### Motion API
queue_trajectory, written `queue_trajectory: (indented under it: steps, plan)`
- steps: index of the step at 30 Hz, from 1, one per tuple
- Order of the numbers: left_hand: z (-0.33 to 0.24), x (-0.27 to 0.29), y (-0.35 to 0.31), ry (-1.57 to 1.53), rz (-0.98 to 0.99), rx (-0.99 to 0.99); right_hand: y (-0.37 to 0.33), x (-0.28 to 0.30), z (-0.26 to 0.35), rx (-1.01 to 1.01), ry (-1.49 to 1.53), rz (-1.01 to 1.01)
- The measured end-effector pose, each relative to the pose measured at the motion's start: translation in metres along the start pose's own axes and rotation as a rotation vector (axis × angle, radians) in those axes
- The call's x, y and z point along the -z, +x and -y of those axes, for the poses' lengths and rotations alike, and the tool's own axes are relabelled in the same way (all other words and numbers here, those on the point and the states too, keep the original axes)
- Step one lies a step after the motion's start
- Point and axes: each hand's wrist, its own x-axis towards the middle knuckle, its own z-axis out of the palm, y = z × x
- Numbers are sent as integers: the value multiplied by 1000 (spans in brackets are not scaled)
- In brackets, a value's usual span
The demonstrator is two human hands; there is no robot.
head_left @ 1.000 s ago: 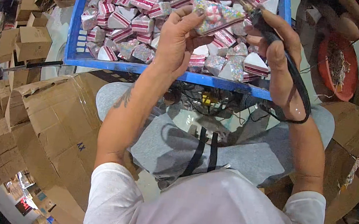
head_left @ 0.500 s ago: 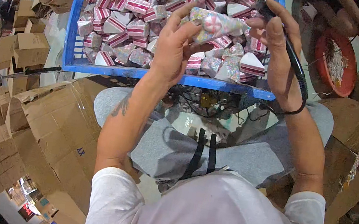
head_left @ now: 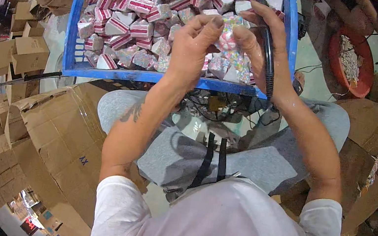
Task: Using a handheld thermal tool to seal small triangular packages.
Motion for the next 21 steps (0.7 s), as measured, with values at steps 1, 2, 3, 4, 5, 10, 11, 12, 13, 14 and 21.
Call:
queue_trajectory:
  steps: [1,2,3,4,5,10,11,12,13,14,21]
  plan:
    - [5,-3,-1,-67,14,-5,0,-3,-4,50,11,-12]
    - [3,-10,-2,-133,29,-10,0,-5,-6,50,6,-14]
    - [-3,-15,-6,-145,55,29,0,-7,-9,46,21,-69]
    - [-6,-18,-11,-148,58,31,-1,-8,-11,42,36,-124]
    - [-9,-19,-16,-194,103,52,-3,-12,-14,40,34,-125]
    - [-11,-11,-17,-17,201,-19,2,-12,-12,-4,95,-123]
    - [-16,-16,-17,-59,207,11,6,-8,-11,-7,93,-122]
    - [-18,-19,-17,-101,212,42,12,-3,-11,-20,146,-103]
    - [-17,-16,-15,-103,210,43,15,0,-10,-34,199,-84]
    - [-16,-11,-11,-96,219,27,16,4,-8,-32,196,-87]
    - [-12,0,-12,-224,95,47,7,-8,1,-94,230,-171]
